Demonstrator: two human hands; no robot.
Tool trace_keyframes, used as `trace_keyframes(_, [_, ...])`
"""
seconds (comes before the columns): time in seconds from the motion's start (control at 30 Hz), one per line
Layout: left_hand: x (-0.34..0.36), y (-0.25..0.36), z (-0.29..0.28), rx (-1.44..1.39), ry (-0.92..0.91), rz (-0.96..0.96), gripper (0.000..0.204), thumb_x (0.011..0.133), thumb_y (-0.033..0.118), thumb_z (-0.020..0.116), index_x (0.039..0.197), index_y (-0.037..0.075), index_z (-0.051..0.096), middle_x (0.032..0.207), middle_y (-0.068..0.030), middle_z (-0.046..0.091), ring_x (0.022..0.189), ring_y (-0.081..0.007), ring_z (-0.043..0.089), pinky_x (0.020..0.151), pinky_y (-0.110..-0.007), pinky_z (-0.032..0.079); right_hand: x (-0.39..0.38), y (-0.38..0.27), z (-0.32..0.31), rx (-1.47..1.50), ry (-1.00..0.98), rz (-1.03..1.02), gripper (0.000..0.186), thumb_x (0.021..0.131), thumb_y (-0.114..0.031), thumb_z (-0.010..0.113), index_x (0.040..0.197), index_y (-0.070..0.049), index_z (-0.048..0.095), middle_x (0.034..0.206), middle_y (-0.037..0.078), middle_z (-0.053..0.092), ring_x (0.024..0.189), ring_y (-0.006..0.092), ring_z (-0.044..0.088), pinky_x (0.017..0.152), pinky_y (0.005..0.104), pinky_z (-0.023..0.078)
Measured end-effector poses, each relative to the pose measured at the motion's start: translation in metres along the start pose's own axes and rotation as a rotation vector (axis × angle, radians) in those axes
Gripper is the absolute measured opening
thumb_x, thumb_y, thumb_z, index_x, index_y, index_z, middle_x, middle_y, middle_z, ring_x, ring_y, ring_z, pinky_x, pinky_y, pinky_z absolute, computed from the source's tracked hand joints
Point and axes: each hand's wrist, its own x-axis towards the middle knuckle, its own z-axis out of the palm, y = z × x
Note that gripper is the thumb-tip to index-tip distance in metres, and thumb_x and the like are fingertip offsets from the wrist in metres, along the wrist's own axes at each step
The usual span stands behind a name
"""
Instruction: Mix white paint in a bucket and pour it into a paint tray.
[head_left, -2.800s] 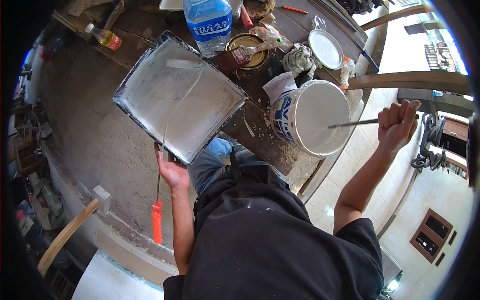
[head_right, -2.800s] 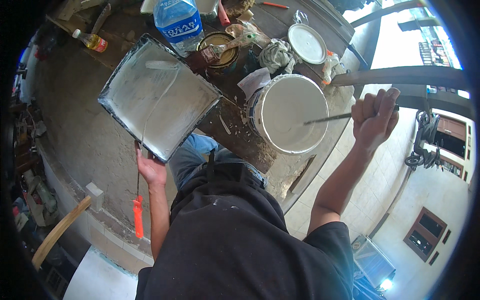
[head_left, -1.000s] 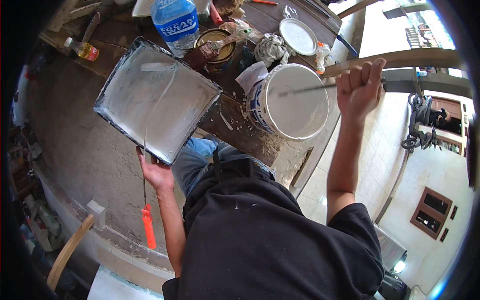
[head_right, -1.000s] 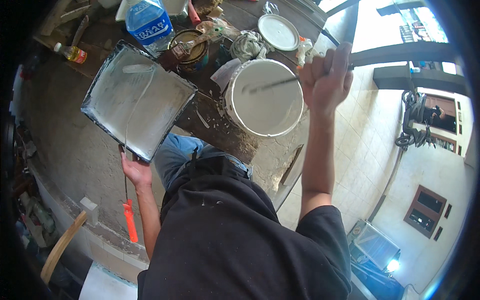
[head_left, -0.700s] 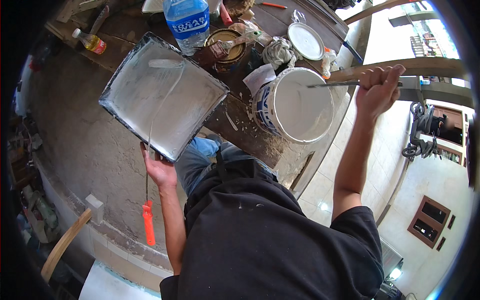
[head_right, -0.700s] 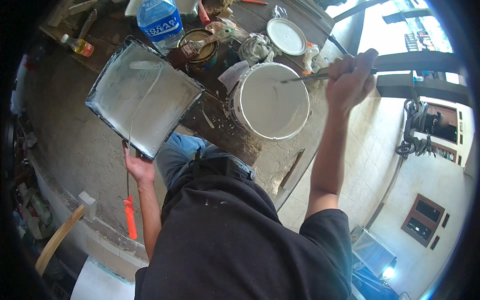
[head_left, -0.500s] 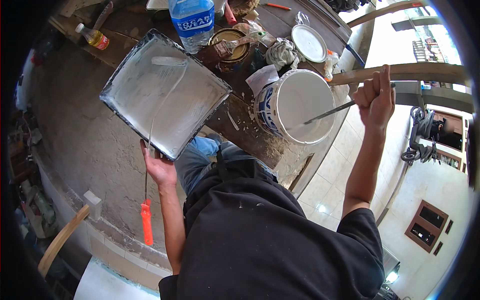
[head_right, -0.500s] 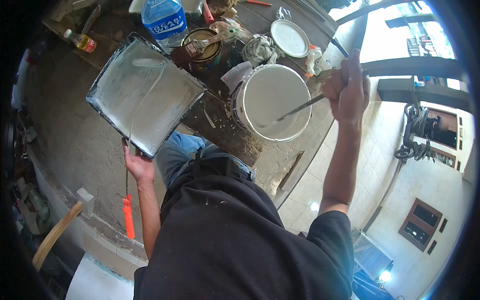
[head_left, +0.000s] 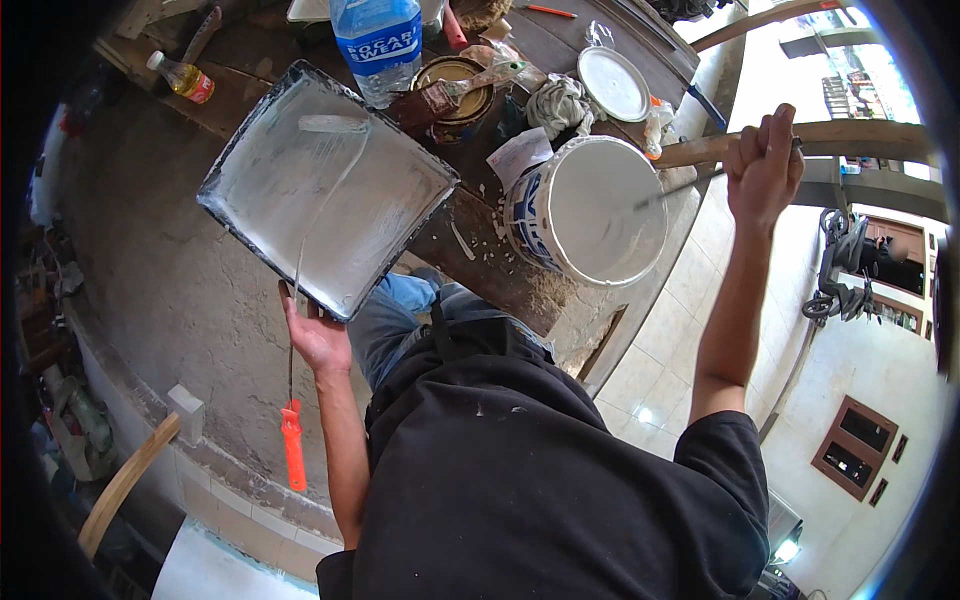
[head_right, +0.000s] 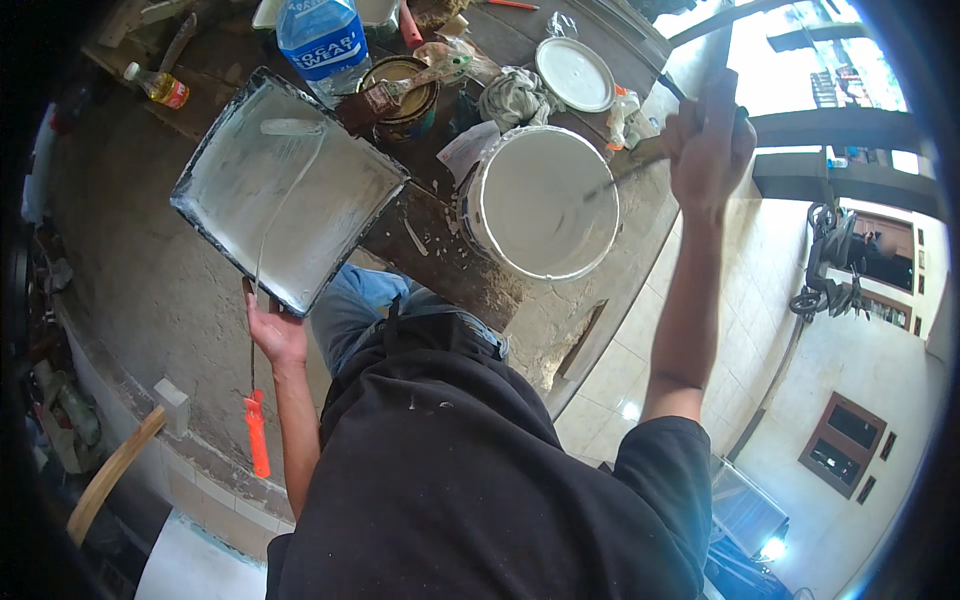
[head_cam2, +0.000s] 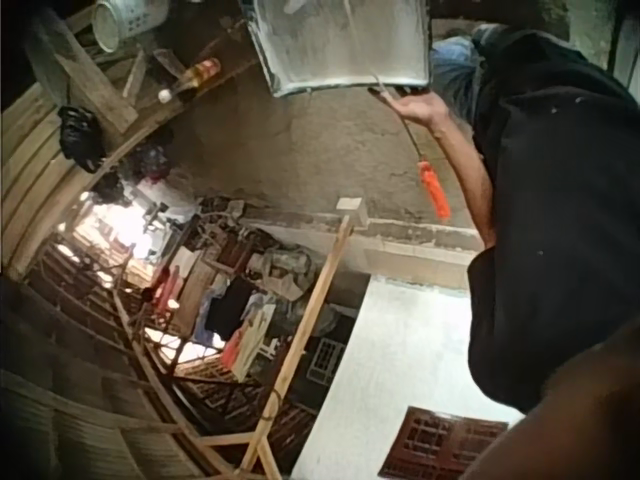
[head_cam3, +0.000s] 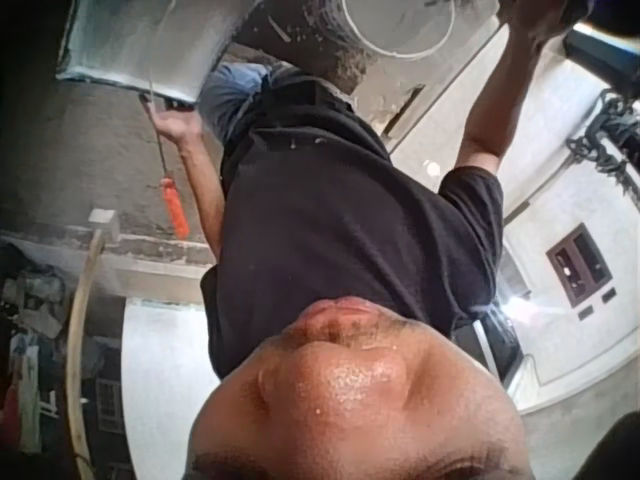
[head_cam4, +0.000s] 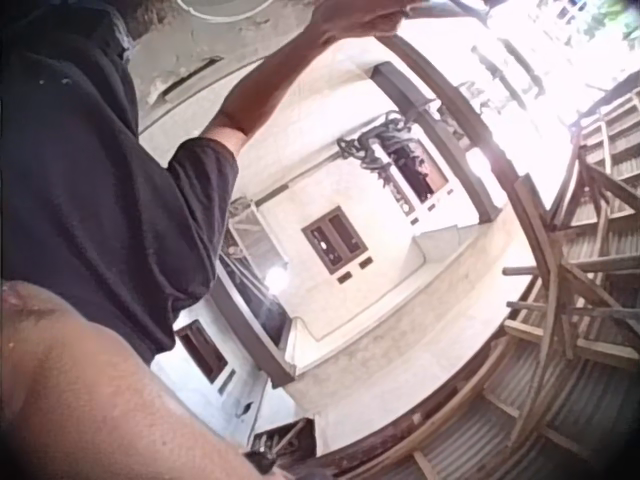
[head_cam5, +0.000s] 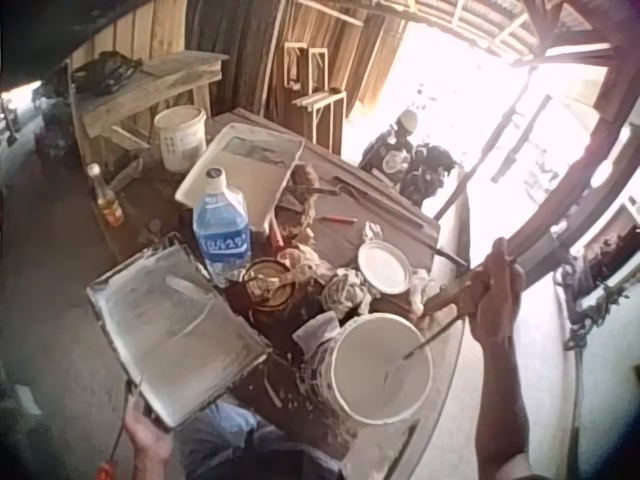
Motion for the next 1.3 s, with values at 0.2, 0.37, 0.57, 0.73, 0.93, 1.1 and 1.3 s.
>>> trace_keyframes(0.2, [-0.002, -0.002, -0.005, -0.007, 0.02, 0.023, 0.062, 0.092, 0.04, 0.039, 0.147, 0.022, 0.016, 0.145, -0.0124, 0.023, 0.132, -0.0306, 0.026, 0.106, -0.046, 0.027, -0.022, 0.018, 0.017, 0.479, -0.051, -0.031, 0.045, 0.099, -0.027, 0.04, 0.057, -0.015, 0.03, 0.047, -0.006, 0.018, 0.038, 0.007, 0.015, 0.037, 0.0256, 0.014])
trace_keyframes(0.37, [-0.003, -0.001, 0.004, 0.01, 0.019, 0.018, 0.062, 0.092, 0.04, 0.039, 0.147, 0.023, 0.016, 0.145, -0.0139, 0.023, 0.132, -0.031, 0.027, 0.105, -0.047, 0.029, -0.01, 0.006, -0.009, -0.002, -0.095, 0.06, 0.049, 0.1, -0.034, 0.038, 0.057, -0.017, 0.022, 0.047, -0.005, 0.014, 0.039, 0.0065, 0.01, 0.037, 0.0266, 0.011])
trace_keyframes(0.57, [-0.004, 0.003, 0.001, -0.026, 0.01, 0.011, 0.062, 0.092, 0.04, 0.039, 0.147, 0.023, 0.016, 0.144, -0.0149, 0.023, 0.132, -0.0319, 0.026, 0.104, -0.047, 0.03, -0.017, 0.026, 0.022, 0.382, 0.045, -0.053, 0.049, 0.1, -0.035, 0.035, 0.057, -0.015, 0.021, 0.047, -0.004, 0.011, 0.041, 0.0084, 0.006, 0.039, 0.0272, 0.011])
trace_keyframes(0.73, [-0.003, 0.0, 0.001, -0.003, 0.04, 0.018, 0.062, 0.091, 0.041, 0.04, 0.147, 0.023, 0.017, 0.143, -0.0151, 0.023, 0.131, -0.0329, 0.027, 0.105, -0.047, 0.029, -0.021, 0.004, -0.02, 0.23, -0.19, 0.139, 0.05, 0.101, -0.037, 0.032, 0.057, -0.016, 0.021, 0.048, -0.005, 0.012, 0.04, 0.0079, 0.007, 0.038, 0.0272, 0.01])
trace_keyframes(0.93, [-0.005, 0.001, -0.001, -0.026, 0.023, 0.026, 0.061, 0.092, 0.04, 0.038, 0.147, 0.022, 0.017, 0.144, -0.0156, 0.023, 0.13, -0.0329, 0.027, 0.105, -0.046, 0.029, -0.027, 0.038, 0.004, 0.263, 0.071, 0.068, 0.049, 0.099, -0.041, 0.036, 0.059, -0.013, 0.028, 0.054, -0.002, 0.02, 0.046, 0.0091, 0.019, 0.044, 0.0258, 0.018])
trace_keyframes(1.1, [-0.004, 0.001, 0.001, -0.016, 0.033, 0.021, 0.06, 0.093, 0.04, 0.037, 0.147, 0.022, 0.017, 0.144, -0.0158, 0.023, 0.131, -0.0321, 0.027, 0.105, -0.046, 0.029, -0.041, 0.055, -0.008, 0.198, 0.143, 0.186, 0.053, 0.098, -0.048, 0.034, 0.056, -0.016, 0.024, 0.052, -0.006, 0.017, 0.044, 0.0073, 0.017, 0.041, 0.0275, 0.014])
trace_keyframes(1.3, [-0.006, 0.002, 0.006, -0.028, 0.01, 0.015, 0.06, 0.093, 0.038, 0.037, 0.147, 0.021, 0.017, 0.144, -0.0152, 0.024, 0.131, -0.0316, 0.027, 0.106, -0.045, 0.028, -0.03, 0.064, 0.008, 0.37, 0.269, -0.013, 0.055, 0.098, -0.049, 0.032, 0.055, -0.017, 0.02, 0.048, -0.004, 0.014, 0.041, 0.0094, 0.013, 0.039, 0.0285, 0.011])
